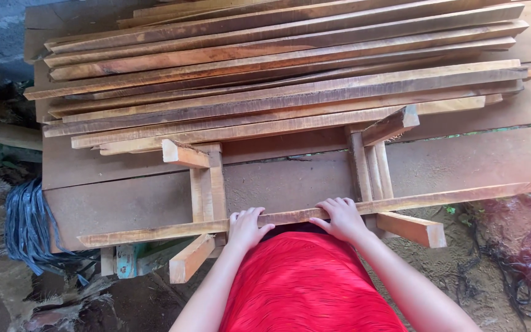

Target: Arranging and sorting bundles of wooden planks on a wooden platform.

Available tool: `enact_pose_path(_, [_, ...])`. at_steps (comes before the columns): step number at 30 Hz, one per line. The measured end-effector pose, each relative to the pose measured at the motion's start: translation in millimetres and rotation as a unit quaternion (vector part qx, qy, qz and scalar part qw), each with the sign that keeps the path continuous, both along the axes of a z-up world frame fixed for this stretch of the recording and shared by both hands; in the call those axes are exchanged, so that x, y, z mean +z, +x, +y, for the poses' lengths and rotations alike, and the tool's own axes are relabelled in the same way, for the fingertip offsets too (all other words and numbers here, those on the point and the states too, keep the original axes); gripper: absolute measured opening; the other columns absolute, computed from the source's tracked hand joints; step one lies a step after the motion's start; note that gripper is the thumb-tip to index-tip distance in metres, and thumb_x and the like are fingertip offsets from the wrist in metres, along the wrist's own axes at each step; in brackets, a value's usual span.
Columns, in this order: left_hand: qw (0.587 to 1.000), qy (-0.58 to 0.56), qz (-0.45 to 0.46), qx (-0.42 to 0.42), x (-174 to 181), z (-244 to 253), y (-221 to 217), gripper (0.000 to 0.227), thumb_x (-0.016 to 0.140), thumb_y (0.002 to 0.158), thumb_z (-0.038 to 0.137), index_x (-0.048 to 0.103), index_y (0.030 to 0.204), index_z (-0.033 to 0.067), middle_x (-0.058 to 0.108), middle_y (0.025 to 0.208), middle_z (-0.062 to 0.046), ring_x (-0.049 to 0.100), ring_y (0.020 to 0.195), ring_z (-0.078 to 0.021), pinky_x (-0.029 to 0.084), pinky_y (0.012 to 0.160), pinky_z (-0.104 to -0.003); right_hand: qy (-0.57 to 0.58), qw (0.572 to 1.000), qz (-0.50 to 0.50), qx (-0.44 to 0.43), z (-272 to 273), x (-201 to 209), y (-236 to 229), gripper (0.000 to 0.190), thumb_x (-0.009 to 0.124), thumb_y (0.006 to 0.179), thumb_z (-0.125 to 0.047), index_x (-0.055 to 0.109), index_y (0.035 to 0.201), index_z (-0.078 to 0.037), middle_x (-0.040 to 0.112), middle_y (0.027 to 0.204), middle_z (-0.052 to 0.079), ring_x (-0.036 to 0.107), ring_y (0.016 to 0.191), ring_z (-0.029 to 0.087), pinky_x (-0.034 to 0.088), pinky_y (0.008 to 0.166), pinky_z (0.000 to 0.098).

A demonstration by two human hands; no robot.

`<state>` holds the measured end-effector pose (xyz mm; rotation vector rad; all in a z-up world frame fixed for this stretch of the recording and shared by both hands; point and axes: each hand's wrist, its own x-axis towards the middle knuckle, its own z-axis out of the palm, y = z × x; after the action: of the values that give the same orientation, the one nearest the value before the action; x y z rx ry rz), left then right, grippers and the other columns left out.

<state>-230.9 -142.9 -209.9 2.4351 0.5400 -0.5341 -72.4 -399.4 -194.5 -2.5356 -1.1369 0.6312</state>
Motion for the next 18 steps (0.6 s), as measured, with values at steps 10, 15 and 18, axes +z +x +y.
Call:
enact_pose_path(10, [1.0, 0.012, 0.016, -0.002, 14, -6, 9, 0.043, 0.079, 0.082, 0.042, 0.065, 0.111, 0.0146, 0.071, 0.113, -0.004, 0.064, 0.116, -0.0243, 0.038, 0.109, -0.042, -0.087, 0.994, 0.061, -0.028, 16, 8, -1, 0.047, 0.077, 0.084, -0.05, 0.063, 0.109, -0.012, 0.071, 0.103, 0.011, 0.066, 0.102, 0.033, 0.05, 0.09, 0.0433])
enact_pose_path(15, [0.999, -0.014, -0.041, 0.004, -5, 0, 1, 0.048, 0.08, 0.082, 0.047, 0.067, 0.116, 0.0149, 0.071, 0.114, -0.006, 0.064, 0.11, -0.0283, 0.045, 0.1, -0.044, 0.108, 0.993, -0.024, -0.033, 7, -5, -19, 0.037, 0.079, 0.081, -0.044, 0.067, 0.096, -0.012, 0.071, 0.097, 0.008, 0.066, 0.098, 0.031, 0.049, 0.089, 0.0445])
enact_pose_path(18, [0.998, -0.006, -0.056, -0.011, 0, 2, 1, 0.042, 0.08, 0.081, 0.044, 0.072, 0.111, 0.0165, 0.071, 0.114, -0.004, 0.063, 0.11, -0.0274, 0.047, 0.096, -0.044, 0.104, 0.994, 0.02, -0.039, 8, 4, -14, 0.035, 0.079, 0.083, -0.042, 0.069, 0.099, -0.012, 0.071, 0.099, 0.007, 0.066, 0.099, 0.029, 0.05, 0.09, 0.0411])
